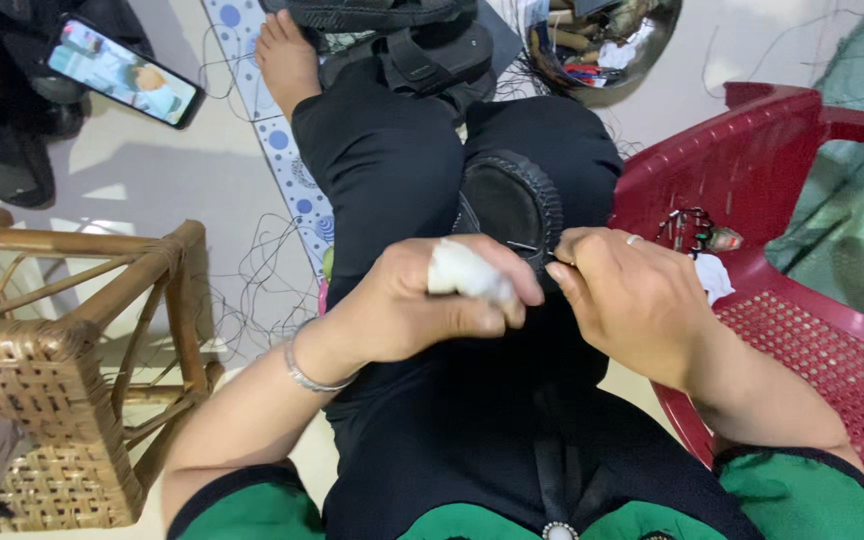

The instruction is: The person sits on the floor and sews a black sandal using a needle and thread. The sandal is held on the lap while the person stitches the sole to the upper part. A smartphone is visible on the floor nearby.

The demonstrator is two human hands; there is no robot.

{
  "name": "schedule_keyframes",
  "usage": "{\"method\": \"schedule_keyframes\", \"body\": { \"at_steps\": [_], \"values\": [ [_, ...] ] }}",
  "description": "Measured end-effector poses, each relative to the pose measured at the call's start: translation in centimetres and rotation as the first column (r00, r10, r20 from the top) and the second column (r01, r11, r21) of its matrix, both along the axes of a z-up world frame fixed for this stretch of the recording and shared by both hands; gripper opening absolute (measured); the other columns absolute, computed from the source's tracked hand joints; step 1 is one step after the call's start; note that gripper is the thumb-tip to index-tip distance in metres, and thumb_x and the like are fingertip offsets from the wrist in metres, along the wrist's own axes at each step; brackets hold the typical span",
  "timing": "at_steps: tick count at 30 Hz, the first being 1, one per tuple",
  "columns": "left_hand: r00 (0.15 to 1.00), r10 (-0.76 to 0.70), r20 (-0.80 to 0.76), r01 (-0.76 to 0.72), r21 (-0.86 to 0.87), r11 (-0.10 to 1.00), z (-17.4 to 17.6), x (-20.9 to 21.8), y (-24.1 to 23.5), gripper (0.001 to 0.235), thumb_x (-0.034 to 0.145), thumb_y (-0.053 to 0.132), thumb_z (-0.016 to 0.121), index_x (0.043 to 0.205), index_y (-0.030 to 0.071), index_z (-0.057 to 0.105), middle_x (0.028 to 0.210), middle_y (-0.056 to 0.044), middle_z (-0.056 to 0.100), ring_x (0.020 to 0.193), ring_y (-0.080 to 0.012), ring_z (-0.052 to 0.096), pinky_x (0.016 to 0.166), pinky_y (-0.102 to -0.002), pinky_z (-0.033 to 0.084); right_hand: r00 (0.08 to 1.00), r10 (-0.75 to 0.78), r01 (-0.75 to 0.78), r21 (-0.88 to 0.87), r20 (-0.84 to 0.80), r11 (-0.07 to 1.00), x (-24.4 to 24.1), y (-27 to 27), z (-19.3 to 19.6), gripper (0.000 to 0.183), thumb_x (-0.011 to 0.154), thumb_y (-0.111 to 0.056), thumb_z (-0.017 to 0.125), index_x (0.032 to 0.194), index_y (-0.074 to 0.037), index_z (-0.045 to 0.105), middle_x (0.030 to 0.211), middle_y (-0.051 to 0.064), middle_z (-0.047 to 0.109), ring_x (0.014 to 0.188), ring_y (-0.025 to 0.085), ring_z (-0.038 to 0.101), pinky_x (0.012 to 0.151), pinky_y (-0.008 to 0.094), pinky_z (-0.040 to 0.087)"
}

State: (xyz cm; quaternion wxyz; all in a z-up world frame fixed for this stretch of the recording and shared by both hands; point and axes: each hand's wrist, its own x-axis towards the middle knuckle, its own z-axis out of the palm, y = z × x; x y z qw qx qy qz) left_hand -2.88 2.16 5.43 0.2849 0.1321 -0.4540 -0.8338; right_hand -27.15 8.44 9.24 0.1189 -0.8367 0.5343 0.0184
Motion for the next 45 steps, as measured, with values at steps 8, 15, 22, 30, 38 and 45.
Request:
{"method": "schedule_keyframes", "body": {
  "at_steps": [8,15,22,30,38,45],
  "values": [
    [0.666,0.381,0.641,-0.293,-0.245,0.924,-3.0,-3.2,3.2,0.031,0.093,0.002,0.068,0.122,-0.004,0.058,0.079,-0.016,0.072,0.059,-0.0253,0.072,0.054,-0.036,0.057,0.786,-0.290,0.358,-0.019,0.546,0.934,-0.3,4.0,-5.4,0.022,0.098,-0.019,0.069,0.114,-0.004,0.067,0.080,0.009,0.072,0.063,0.030,0.070,0.060,0.037,0.058],
    [0.611,0.661,0.436,0.167,-0.887,0.431,-5.9,-3.6,5.5,0.039,0.086,0.036,0.065,0.109,0.006,0.063,0.081,-0.004,0.054,0.053,-0.0231,0.065,0.048,-0.036,0.055,0.816,-0.191,0.324,-0.157,0.546,0.933,0.8,1.8,-2.6,0.027,0.095,-0.015,0.071,0.117,0.000,0.073,0.102,0.010,0.077,0.073,0.029,0.075,0.061,0.038,0.059],
    [0.742,0.661,0.110,0.089,-0.994,0.066,-0.6,-1.9,2.1,0.019,0.100,0.023,0.069,0.103,0.008,0.058,0.072,-0.009,0.046,0.055,-0.0238,0.049,0.045,-0.035,0.044,0.939,-0.295,0.345,0.490,-0.178,0.801,-1.4,-4.0,6.0,0.040,0.098,-0.013,0.040,0.132,-0.030,0.052,0.101,0.004,0.066,0.094,0.025,0.066,0.085,0.041,0.050],
    [0.603,0.686,0.407,-0.334,-0.652,0.680,-1.4,1.8,3.1,0.029,0.102,0.010,0.063,0.127,-0.005,0.059,0.112,-0.016,0.070,0.078,-0.0169,0.070,0.080,-0.028,0.058,0.708,-0.594,0.297,0.602,0.382,0.741,-7.0,2.3,0.4,0.043,0.089,-0.034,0.067,0.123,-0.008,0.075,0.114,0.004,0.080,0.086,0.006,0.071,0.072,0.019,0.056],
    [0.324,0.909,0.263,-0.345,-0.862,0.372,1.2,2.8,0.6,0.027,0.109,0.015,0.055,0.127,-0.005,0.050,0.133,-0.025,0.051,0.128,-0.0393,0.054,0.108,-0.046,0.050,0.177,-0.453,0.027,0.456,0.874,0.890,-6.0,1.8,1.4,0.044,0.100,-0.050,0.062,0.080,-0.011,0.064,0.091,0.009,0.063,0.070,0.012,0.061,0.057,0.022,0.052],
    [0.566,0.724,0.394,-0.370,-0.663,0.650,0.2,-0.1,2.8,0.025,0.105,0.014,0.058,0.126,0.000,0.059,0.139,-0.021,0.057,0.131,-0.0322,0.059,0.093,-0.034,0.057,0.462,-0.349,-0.040,0.412,0.815,0.910,-2.8,1.2,1.7,0.014,0.096,-0.005,0.064,0.084,0.003,0.062,0.094,0.014,0.065,0.080,0.020,0.063,0.072,0.029,0.049]
  ]
}}
